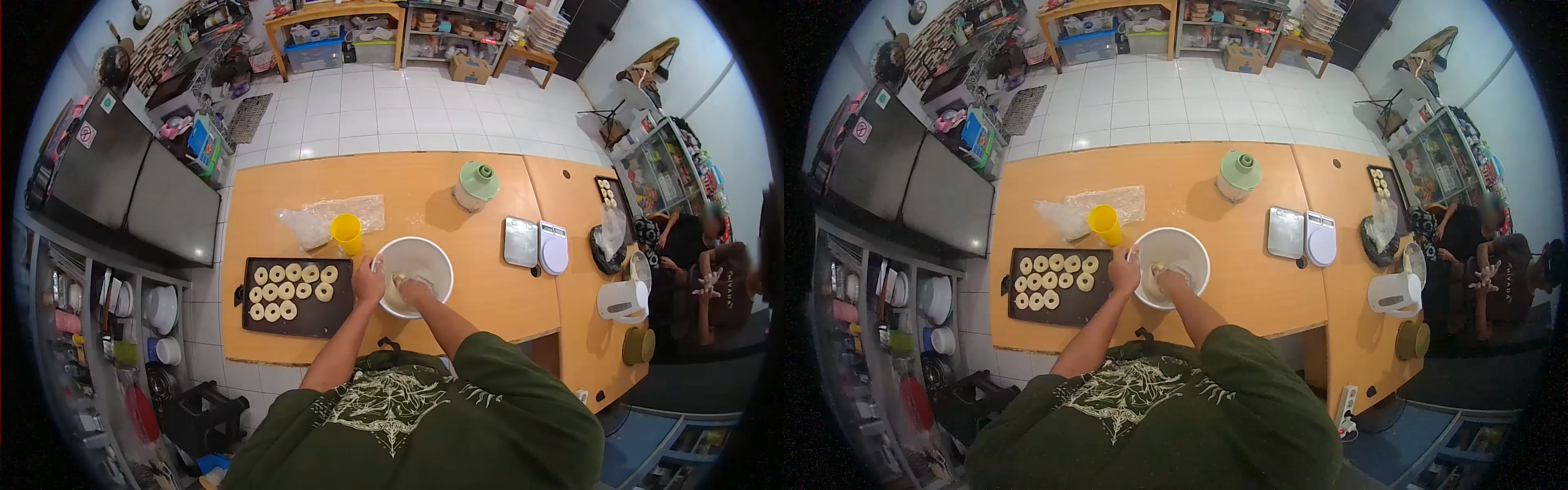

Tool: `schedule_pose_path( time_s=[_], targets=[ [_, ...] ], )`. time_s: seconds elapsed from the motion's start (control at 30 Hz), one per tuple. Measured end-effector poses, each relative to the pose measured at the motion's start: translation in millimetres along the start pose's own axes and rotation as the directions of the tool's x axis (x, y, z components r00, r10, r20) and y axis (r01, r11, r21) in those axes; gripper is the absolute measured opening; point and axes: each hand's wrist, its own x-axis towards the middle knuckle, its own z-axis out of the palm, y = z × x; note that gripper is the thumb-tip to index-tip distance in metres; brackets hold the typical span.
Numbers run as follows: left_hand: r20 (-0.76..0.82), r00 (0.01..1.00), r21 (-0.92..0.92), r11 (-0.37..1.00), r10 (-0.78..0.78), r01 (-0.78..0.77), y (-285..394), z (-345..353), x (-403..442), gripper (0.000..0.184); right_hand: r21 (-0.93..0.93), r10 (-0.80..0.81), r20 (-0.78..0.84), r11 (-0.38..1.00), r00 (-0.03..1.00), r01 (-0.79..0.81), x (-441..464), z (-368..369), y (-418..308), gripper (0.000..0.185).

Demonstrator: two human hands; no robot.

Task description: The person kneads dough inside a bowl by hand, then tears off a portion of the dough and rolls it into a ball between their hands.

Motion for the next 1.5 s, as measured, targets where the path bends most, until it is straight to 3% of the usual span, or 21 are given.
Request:
schedule_pose_path(
  time_s=[0.07, 0.1, 0.13, 0.17, 0.27, 0.3, 0.37, 0.4, 0.47, 0.5, 0.57, 0.7, 0.77, 0.9, 0.97, 1.1, 1.2, 1.3, 1.5],
  targets=[
    [0.026, 1.0, 0.037, 0.999, 0.0, -0.001, -3, 0, 1, 0.038, 0.121, 0.061, -0.177, 0.992, 0.982, -0.04, 22, 18, 9, 0.047],
    [0.029, 1.0, 0.041, 0.999, 0.003, -0.005, -2, -1, 1, 0.038, 0.127, 0.063, -0.178, 0.991, 0.982, -0.04, 25, 13, 5, 0.047],
    [0.036, 0.999, 0.042, 0.999, -0.017, 0.015, -1, -2, 0, 0.038, 0.498, 0.274, -0.004, 0.835, 0.962, -0.236, 28, 4, -1, 0.053],
    [0.044, 0.998, 0.041, 0.999, -0.036, 0.034, 0, -3, -1, 0.038, 0.747, 0.391, 0.234, 0.514, 0.89, -0.422, 26, -2, -5, 0.061],
    [0.058, 0.997, 0.039, 0.998, -0.048, 0.046, -1, -2, 0, 0.039, 0.815, 0.306, 0.196, 0.478, 0.932, -0.329, 11, -8, 0, 0.068],
    [0.056, 0.997, 0.038, 0.998, -0.048, 0.046, -2, -2, 1, 0.039, 0.814, 0.306, 0.195, 0.48, 0.932, -0.328, 11, -9, 7, 0.068],
    [0.059, 0.996, 0.034, 0.998, -0.063, 0.061, -4, -1, 1, 0.039, 0.673, 0.144, 0.177, 0.704, 0.974, -0.226, 14, -11, 20, 0.067],
    [0.059, 0.996, 0.032, 0.997, -0.066, 0.064, -2, -3, 0, 0.039, 0.671, 0.145, 0.179, 0.705, 0.973, -0.229, 13, -17, 19, 0.067],
    [0.005, 0.999, -0.002, 0.999, -0.053, 0.053, 2, -6, -2, 0.041, 0.259, 0.065, -0.182, 0.966, 0.981, -0.016, 11, -27, 18, 0.058],
    [0.008, 0.998, -0.004, 0.998, -0.057, 0.057, 2, -5, -3, 0.041, 0.258, 0.067, -0.177, 0.966, 0.982, -0.019, 12, -22, 17, 0.058],
    [0.023, 0.998, 0.01, 0.998, -0.061, 0.061, 3, -5, -1, 0.041, 0.374, -0.023, -0.54, 0.889, 0.842, 0.264, 18, -14, 10, 0.039],
    [0.021, 0.998, -0.02, 0.998, -0.053, 0.053, 1, -3, 1, 0.042, 0.179, -0.165, -0.477, 0.943, 0.864, 0.279, 35, 13, 10, 0.037],
    [0.021, 0.999, 0.042, 0.998, -0.048, 0.047, -2, 0, 1, 0.038, -0.021, -0.171, -0.395, 0.984, 0.903, 0.177, 46, 31, 16, 0.039],
    [0.051, 0.995, -0.002, 0.997, -0.083, 0.084, -1, 1, 3, 0.039, 0.059, -0.201, -0.216, 0.974, 0.956, 0.218, -25, -18, -2, 0.043],
    [0.017, 0.997, -0.014, 0.997, -0.077, 0.077, -1, 1, 2, 0.04, 0.021, -0.234, -0.099, 0.971, 0.967, 0.237, -47, -24, -2, 0.029],
    [-0.001, 0.999, -0.018, 0.999, -0.044, 0.044, -4, 5, 3, 0.04, 0.069, -0.24, -0.134, 0.966, 0.962, 0.25, -58, -12, 1, 0.031],
    [0.012, 0.997, -0.019, 0.997, -0.073, 0.073, 1, 0, 1, 0.04, 0.087, -0.167, -0.051, 0.981, 0.985, 0.171, -46, -3, -3, 0.035],
    [0.017, 0.998, 0.0, 0.998, -0.059, 0.059, 0, 0, 3, 0.04, 0.119, -0.159, -0.141, 0.977, 0.977, 0.176, -34, 0, -14, 0.037],
    [0.057, 0.996, 0.004, 0.998, -0.065, 0.065, 0, -2, 3, 0.039, 0.306, 0.023, -0.293, 0.949, 0.956, 0.071, 19, 28, -15, 0.051]
  ],
)
